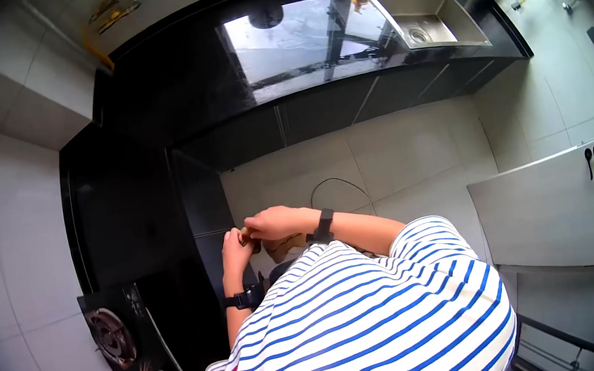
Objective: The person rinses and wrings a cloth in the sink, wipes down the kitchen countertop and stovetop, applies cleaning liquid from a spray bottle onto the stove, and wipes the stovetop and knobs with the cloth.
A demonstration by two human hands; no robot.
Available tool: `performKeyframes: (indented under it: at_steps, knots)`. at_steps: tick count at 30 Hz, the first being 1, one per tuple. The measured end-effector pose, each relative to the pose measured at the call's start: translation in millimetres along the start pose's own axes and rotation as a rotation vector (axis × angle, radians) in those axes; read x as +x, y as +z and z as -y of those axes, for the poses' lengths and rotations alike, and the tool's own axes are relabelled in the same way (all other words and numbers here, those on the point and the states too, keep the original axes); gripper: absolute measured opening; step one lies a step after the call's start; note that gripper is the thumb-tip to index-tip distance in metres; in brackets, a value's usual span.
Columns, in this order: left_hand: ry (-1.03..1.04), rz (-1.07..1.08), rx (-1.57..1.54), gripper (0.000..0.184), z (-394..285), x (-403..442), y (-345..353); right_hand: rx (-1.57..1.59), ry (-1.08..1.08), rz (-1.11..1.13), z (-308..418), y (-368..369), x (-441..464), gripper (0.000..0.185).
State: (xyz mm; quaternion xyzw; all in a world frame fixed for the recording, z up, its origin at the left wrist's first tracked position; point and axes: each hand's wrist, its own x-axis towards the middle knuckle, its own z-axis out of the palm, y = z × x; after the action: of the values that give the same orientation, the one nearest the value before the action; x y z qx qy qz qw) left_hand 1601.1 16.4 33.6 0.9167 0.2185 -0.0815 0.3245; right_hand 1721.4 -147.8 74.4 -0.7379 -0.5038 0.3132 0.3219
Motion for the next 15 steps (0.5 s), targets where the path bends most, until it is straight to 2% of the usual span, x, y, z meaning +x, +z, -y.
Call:
performKeyframes:
  at_steps: [2,5,6,9,11,12,15]
  knots:
    - [0.183,-0.032,-0.035,0.025,-28,47,32,0.006,-0.017,-0.228,-52,-34,-31,0.022]
    - [0.233,0.1,-0.01,0.02,-114,98,41,0.028,0.08,-0.434,-88,-98,-82,0.018]
    - [0.244,0.108,-0.014,0.02,-142,112,42,0.023,0.092,-0.44,-95,-117,-96,0.018]
    - [0.336,0.182,-0.111,0.034,-223,150,36,0.075,0.093,-0.679,-120,-166,-125,0.015]
    - [0.502,0.204,-0.133,0.036,-256,187,45,0.097,0.084,-0.759,-133,-203,-138,0.016]
    - [0.551,0.199,-0.088,0.028,-278,201,41,0.108,0.05,-0.838,-139,-222,-140,0.017]
    - [0.661,0.178,-0.139,0.03,-326,244,44,0.12,0.056,-0.911,-157,-271,-146,0.017]
